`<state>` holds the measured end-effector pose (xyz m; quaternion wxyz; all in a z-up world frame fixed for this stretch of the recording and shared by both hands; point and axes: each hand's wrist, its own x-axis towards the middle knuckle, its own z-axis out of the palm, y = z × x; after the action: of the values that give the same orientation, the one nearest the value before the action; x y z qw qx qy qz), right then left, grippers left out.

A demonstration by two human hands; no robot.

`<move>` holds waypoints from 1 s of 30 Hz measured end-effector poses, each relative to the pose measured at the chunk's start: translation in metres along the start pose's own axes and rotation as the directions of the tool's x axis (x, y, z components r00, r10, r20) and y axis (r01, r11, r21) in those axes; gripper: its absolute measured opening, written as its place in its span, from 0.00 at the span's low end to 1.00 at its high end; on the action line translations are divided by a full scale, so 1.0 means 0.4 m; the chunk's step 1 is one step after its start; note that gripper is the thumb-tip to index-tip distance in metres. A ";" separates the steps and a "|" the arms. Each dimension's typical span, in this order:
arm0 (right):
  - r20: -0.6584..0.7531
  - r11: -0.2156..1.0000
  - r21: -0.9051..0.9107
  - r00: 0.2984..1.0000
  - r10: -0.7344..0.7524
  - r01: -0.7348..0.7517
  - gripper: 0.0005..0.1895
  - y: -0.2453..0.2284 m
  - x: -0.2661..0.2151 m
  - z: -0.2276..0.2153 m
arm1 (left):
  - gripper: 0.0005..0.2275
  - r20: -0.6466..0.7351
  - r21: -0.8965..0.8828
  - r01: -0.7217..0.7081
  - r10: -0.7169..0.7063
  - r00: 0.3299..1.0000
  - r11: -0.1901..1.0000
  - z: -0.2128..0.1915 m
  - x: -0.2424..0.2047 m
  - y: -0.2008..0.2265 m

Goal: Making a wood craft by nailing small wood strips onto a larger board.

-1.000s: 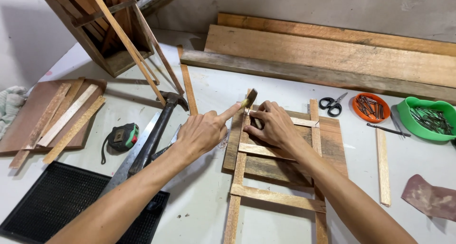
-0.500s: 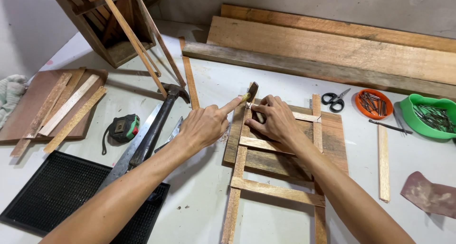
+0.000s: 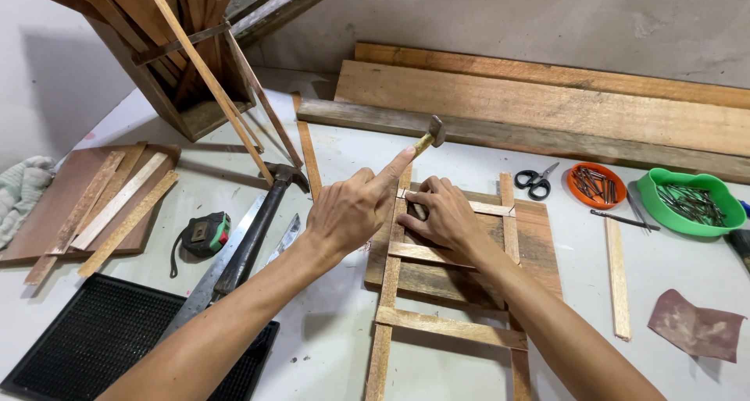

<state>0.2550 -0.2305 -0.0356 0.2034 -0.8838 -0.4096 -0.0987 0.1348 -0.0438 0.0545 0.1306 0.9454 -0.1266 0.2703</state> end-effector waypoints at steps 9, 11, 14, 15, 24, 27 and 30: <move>-0.004 0.999 -0.043 1.000 0.003 -0.004 0.32 0.010 0.003 0.017 | 0.27 0.409 0.073 0.241 -0.249 0.878 0.968 0.010 -0.051 -0.014; 0.011 0.999 -0.045 1.000 0.017 -0.016 0.33 0.008 0.002 0.019 | 0.27 0.422 0.066 0.254 -0.257 0.869 0.965 0.018 -0.051 -0.014; 0.012 0.999 -0.041 1.000 0.015 -0.015 0.33 0.013 0.001 0.022 | 0.27 0.452 0.060 0.291 -0.285 0.845 0.955 0.003 -0.040 -0.003; 0.004 1.000 -0.030 1.000 0.005 -0.005 0.34 0.015 -0.002 0.024 | 0.27 0.478 0.060 0.317 -0.306 0.824 0.947 -0.007 -0.037 0.003; 0.014 0.999 -0.037 1.000 0.025 -0.024 0.34 0.018 0.001 0.029 | 0.28 0.364 0.009 0.236 -0.223 0.904 0.972 0.028 -0.043 -0.017; 0.034 0.998 -0.017 0.998 0.055 -0.054 0.33 0.005 -0.003 0.014 | 0.26 0.281 -0.012 0.204 -0.193 0.940 0.979 0.004 -0.017 0.014; 0.028 0.999 -0.039 0.999 0.026 -0.025 0.33 0.010 0.000 0.015 | 0.30 0.144 -0.040 0.092 -0.085 0.986 0.995 -0.012 0.002 0.026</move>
<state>0.2580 -0.2300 -0.0421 0.1818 -0.8940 -0.3992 -0.0912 0.1298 -0.0521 0.0606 0.1551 0.9637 -0.0996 0.1934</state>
